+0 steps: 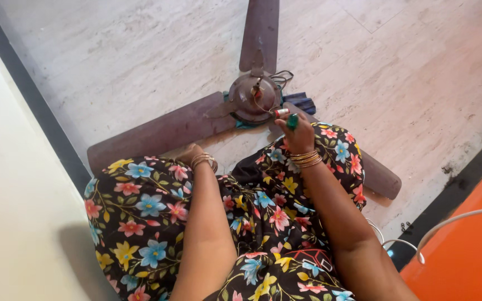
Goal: The person sits on the floor and uses a screwdriver to tighten screws on the central hub of a ceiling fan lying on the floor. They repeatedly adjust the fan blades and tighten the fasteners to secure the assembly.
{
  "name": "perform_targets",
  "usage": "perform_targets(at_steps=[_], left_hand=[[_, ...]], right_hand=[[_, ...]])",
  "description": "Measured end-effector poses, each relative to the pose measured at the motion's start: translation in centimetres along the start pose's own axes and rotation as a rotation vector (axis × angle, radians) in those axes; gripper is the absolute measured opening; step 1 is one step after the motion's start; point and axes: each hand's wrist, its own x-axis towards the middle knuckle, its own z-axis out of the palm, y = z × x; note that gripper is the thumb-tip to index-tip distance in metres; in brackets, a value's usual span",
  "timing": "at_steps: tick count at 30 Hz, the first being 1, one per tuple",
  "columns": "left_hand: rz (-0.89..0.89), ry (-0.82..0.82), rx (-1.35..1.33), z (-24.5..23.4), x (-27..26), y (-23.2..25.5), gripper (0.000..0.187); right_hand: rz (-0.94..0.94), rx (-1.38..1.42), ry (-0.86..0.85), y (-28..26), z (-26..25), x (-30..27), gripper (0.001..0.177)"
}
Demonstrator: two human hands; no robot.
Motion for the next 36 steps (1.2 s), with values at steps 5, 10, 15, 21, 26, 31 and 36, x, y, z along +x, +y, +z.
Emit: perform_targets(at_steps=[5, 10, 15, 21, 26, 31, 36], left_hand=[[0.198, 0.191, 0.038, -0.4, -1.9, 0.1, 0.088], [0.112, -0.096, -0.053, -3.3, -4.2, 5.2, 0.101], [0.432, -0.344, -0.401, -7.6, -2.9, 12.2, 0.097], [0.608, -0.520, -0.374, -12.9, 2.7, 16.7, 0.082], [0.377, -0.524, -0.243, -15.9, 5.8, 15.7, 0.070], [0.524, -0.533, -0.400, -14.0, 5.9, 14.8, 0.069], [0.693, -0.498, -0.255, -11.9, 4.4, 14.4, 0.066]], right_hand=[[0.269, 0.244, 0.021, 0.7, 0.6, 0.8, 0.027], [0.355, 0.306, -0.104, -0.7, 1.8, 2.9, 0.026], [0.552, 0.201, -0.371, -3.0, 6.6, 8.2, 0.027], [0.359, 0.007, -0.429, -4.7, 11.3, 12.9, 0.028], [0.109, -0.098, -0.252, -3.8, 12.5, 12.2, 0.030], [0.237, 0.341, -0.206, -0.4, 11.6, 9.4, 0.031], [0.313, 0.464, -0.125, -0.4, 10.8, 8.4, 0.030]])
